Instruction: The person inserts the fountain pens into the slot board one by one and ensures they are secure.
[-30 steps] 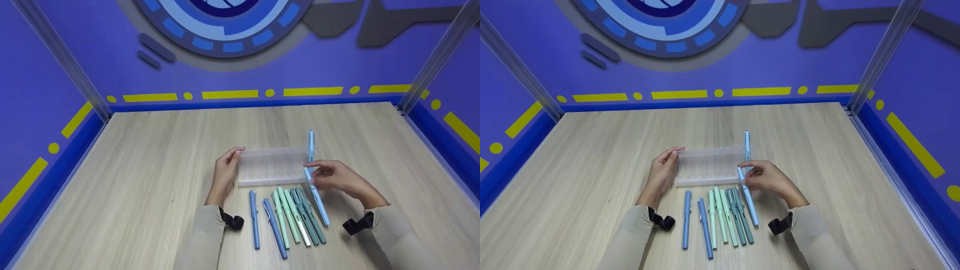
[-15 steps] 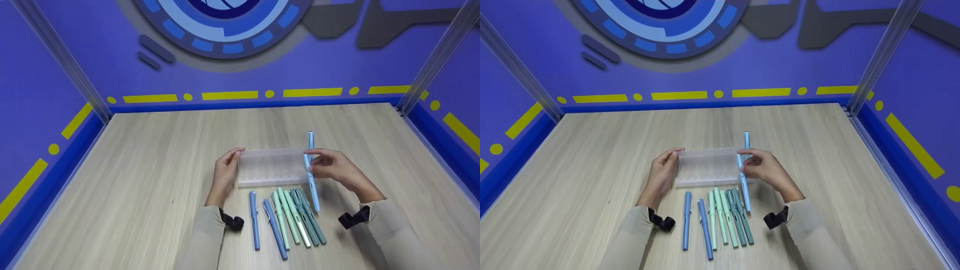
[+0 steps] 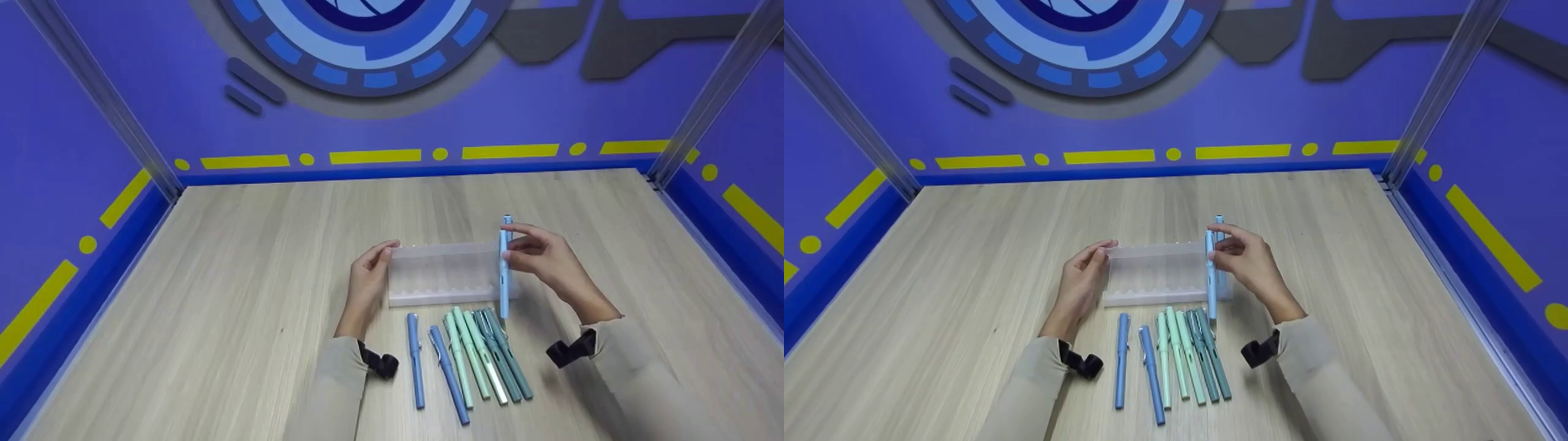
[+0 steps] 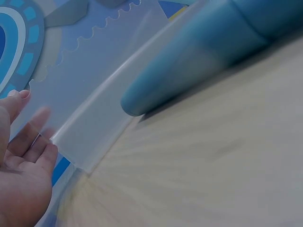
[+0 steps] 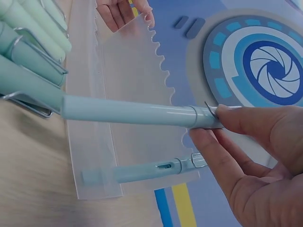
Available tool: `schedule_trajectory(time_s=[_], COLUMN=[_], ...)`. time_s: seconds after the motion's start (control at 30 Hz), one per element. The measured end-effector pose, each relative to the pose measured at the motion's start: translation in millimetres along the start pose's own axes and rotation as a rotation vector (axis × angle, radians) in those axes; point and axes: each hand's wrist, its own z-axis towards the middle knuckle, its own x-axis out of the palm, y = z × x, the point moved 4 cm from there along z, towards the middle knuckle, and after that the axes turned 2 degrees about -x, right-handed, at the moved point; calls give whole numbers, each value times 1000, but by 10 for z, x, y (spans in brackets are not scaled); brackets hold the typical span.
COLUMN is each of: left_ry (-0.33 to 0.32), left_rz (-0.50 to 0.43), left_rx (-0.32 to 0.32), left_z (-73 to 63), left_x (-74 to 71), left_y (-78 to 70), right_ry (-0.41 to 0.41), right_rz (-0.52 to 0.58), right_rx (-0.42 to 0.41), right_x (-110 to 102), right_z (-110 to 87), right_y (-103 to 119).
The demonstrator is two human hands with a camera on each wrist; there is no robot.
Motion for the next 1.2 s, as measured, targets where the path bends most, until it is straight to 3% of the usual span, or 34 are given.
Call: schedule_trajectory(time_s=[0.53,1.2], left_ry=[-7,-21], left_rz=[-21,44], left_rx=[41,-39], left_z=[10,-29], left_x=[-5,3], left_y=[0,-45], right_ry=[-95,-220], right_rz=[-27,19], right_rx=[-26,-54], right_x=[6,-17], right_z=[84,110], right_y=[57,51])
